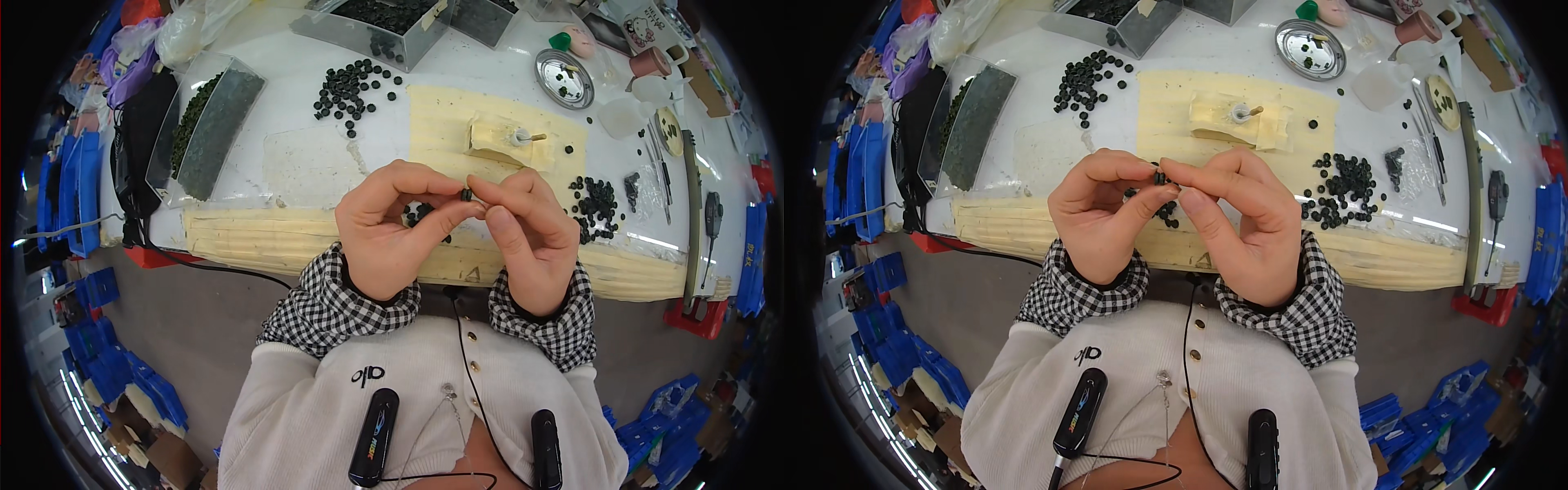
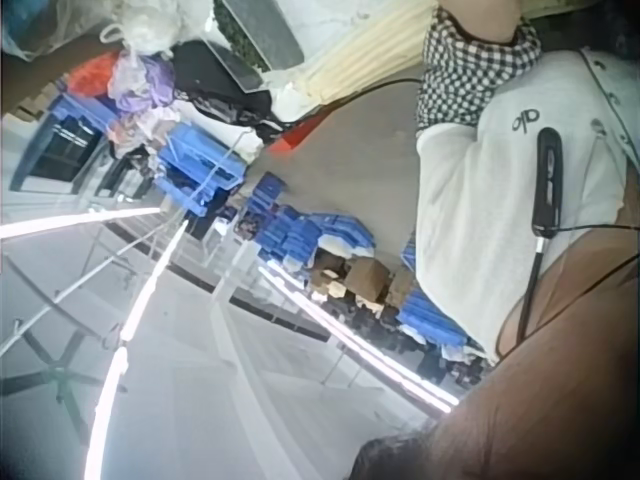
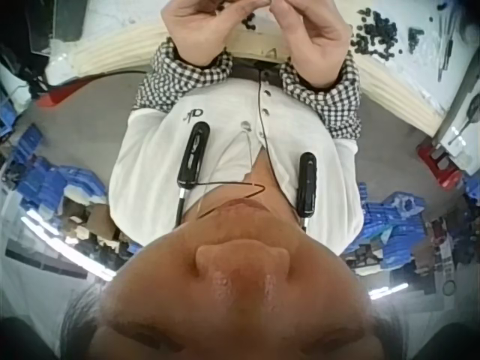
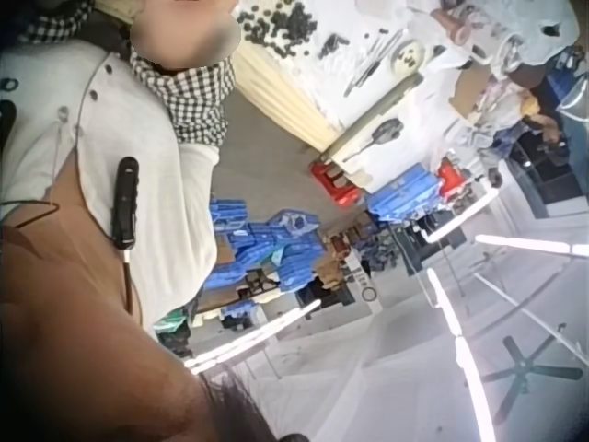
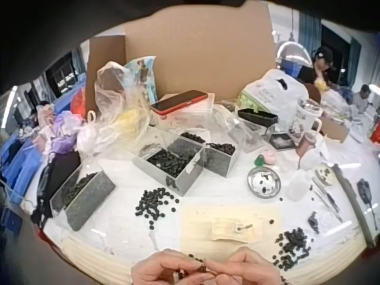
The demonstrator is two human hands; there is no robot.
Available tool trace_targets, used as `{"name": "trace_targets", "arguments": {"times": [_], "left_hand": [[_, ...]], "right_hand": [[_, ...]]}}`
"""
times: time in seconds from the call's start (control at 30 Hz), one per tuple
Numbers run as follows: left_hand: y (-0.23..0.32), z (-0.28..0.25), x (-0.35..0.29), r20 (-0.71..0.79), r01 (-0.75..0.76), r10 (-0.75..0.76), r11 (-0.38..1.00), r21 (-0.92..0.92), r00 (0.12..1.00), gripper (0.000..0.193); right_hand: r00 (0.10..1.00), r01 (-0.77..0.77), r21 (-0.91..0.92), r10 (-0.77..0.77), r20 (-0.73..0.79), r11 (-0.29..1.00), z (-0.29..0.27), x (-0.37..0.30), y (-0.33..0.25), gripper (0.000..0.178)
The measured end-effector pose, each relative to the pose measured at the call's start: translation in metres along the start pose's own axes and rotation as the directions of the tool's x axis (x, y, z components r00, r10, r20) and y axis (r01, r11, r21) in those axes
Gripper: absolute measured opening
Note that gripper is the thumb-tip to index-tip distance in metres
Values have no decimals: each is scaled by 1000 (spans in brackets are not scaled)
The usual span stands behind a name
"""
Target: Assembling small black plastic components at a workbench using an assembly jig.
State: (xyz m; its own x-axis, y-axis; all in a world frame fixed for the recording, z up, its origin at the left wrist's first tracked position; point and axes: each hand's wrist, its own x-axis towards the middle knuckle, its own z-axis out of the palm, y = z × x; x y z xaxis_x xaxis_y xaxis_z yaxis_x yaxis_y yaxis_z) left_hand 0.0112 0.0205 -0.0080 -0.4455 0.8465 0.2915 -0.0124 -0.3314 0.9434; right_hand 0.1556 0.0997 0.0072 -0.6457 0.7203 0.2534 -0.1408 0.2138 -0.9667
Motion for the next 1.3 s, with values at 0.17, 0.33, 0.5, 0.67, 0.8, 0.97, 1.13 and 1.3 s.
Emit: {"name": "trace_targets", "arguments": {"times": [0.17,0.33,0.5,0.67,0.8,0.97,1.13,1.3], "left_hand": [[-1,-4,2,27,-11,10,999,34,1000,25],[3,-3,2,53,101,-99,993,-56,994,25],[4,-2,4,103,109,-100,990,-92,990,23],[5,-2,4,93,127,-117,986,-112,989,24],[6,0,3,27,204,-204,946,-253,979,21],[-1,-2,0,13,125,-127,948,-293,992,18],[2,0,-1,12,131,-133,954,-270,991,19],[0,-1,-2,16,107,-106,958,-268,994,20]], "right_hand": [[1000,29,-37,-28,6,999,-1,0,-1,26],[996,89,-141,-87,21,986,-2,0,-4,26],[988,154,-192,-154,13,969,-3,1,-2,27],[979,202,-254,-194,57,946,-3,1,-2,31],[978,209,-261,-194,80,943,-3,1,-3,34],[977,212,-274,-195,86,938,-3,2,-5,34],[977,211,-270,-201,66,939,-3,1,-4,33],[978,210,-260,-202,58,942,-3,1,-4,33]]}}
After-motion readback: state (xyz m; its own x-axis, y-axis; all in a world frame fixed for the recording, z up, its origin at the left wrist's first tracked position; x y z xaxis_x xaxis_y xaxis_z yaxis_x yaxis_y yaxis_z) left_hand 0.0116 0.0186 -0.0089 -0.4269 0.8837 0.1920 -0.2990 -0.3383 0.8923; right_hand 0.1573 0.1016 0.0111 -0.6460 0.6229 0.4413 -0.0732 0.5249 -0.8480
